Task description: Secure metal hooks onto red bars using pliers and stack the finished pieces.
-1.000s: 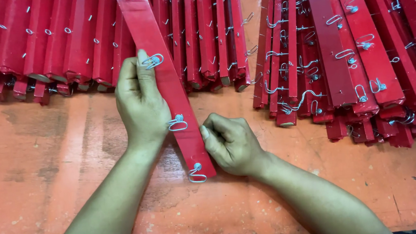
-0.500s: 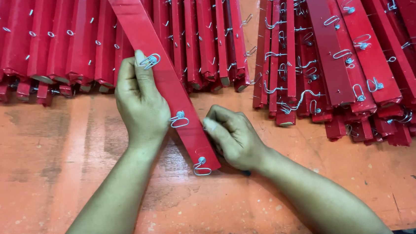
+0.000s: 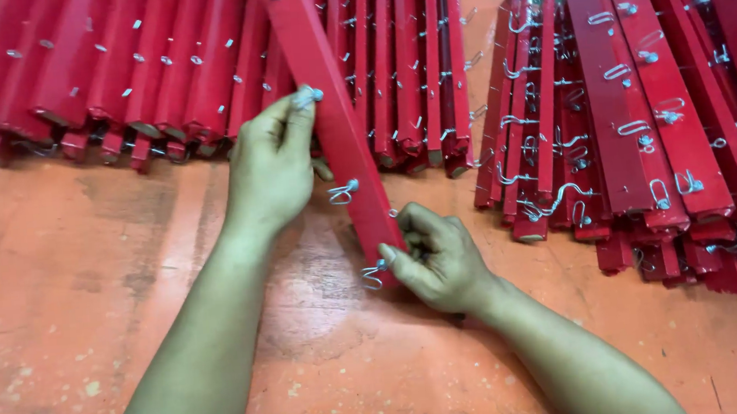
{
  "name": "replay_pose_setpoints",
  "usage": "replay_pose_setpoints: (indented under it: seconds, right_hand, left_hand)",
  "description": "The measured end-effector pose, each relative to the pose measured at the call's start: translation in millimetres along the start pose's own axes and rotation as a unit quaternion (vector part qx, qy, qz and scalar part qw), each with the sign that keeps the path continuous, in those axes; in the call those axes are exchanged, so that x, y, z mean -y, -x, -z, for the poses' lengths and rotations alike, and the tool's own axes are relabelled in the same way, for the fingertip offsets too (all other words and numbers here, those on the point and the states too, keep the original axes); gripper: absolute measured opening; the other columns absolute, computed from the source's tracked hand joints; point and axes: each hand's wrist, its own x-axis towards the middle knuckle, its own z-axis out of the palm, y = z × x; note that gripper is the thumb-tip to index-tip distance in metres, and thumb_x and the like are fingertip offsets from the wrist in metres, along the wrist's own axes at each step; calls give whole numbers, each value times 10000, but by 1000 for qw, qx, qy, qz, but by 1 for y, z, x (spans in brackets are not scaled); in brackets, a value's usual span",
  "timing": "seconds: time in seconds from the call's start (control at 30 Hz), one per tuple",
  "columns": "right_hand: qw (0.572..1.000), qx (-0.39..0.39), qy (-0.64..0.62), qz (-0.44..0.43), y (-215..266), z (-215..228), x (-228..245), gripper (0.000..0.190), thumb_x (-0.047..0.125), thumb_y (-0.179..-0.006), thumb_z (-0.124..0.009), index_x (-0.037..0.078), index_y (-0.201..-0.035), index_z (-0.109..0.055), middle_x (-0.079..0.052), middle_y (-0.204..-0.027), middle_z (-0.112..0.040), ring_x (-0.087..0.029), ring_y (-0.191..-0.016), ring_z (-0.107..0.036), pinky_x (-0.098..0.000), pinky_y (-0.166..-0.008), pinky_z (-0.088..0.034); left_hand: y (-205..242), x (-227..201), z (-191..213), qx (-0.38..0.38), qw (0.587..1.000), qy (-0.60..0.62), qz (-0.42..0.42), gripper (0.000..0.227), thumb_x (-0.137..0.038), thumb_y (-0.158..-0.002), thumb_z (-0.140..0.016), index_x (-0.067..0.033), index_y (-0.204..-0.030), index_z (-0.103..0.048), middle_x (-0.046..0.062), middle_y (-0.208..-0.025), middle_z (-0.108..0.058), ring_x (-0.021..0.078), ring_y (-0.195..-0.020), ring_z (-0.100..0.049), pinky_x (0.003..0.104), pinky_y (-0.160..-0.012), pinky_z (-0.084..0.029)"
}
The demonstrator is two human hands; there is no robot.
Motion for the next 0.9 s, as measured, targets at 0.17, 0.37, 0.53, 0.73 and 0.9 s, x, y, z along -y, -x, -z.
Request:
replay_pose_setpoints:
  seconds: [0.17, 0.37, 0.53, 0.73, 0.9]
  right_hand:
    - [998, -42, 51, 10, -1, -1, -4, 228, 266, -866, -734, 99, -803, -591, -44, -432, -442, -178, -375, -461, -242, -408, -386]
    - [993, -34, 112, 14, -1, -26, 6, 253, 303, -866, -738, 92, -816, -607, -92, -428, -484, -288, -355, -525, -324, -378, -406]
    - [995, 1, 89, 41, -23, -50, 39, 255, 295, -872, -746, 78, -859, -611, -96, -460, -532, -307, -388, -582, -336, -392, -459]
    - [994, 71, -51, 61, -59, -82, 55, 366, 242, -885, -731, 7, -1137, -609, -153, -704, -675, -267, -498, -632, -370, -486, -526]
    - [971, 157, -180, 10, -82, -116, 69, 596, 222, -904, -736, -14, -1397, -498, -142, -958, -740, -138, -637, -616, -292, -579, -540]
  left_hand:
    - [-4, -6, 4, 51, 996, 49, 45, 359, -146, -964, -562, -6, -1290, -612, 209, -1076, -715, 320, -947, -751, 456, -747, -636]
    - [20, -25, 14, 42, 998, -15, 52, 758, -345, -785, -832, -8, -1364, -477, 280, -1226, -644, 379, -1002, -741, 464, -762, -654]
    - [19, -10, 38, -27, 996, -41, 80, 863, -300, -687, -918, -21, -1363, -460, 229, -1138, -686, 329, -951, -750, 400, -767, -649]
    - [12, -10, 90, -50, 994, 30, 96, 825, -112, -689, -885, 58, -1380, -468, 233, -1072, -703, 255, -867, -744, 354, -745, -648]
    - [8, -14, 130, -85, 991, -23, 96, 924, -168, -726, -880, 89, -1458, -378, 320, -1175, -668, 340, -1011, -735, 396, -839, -619]
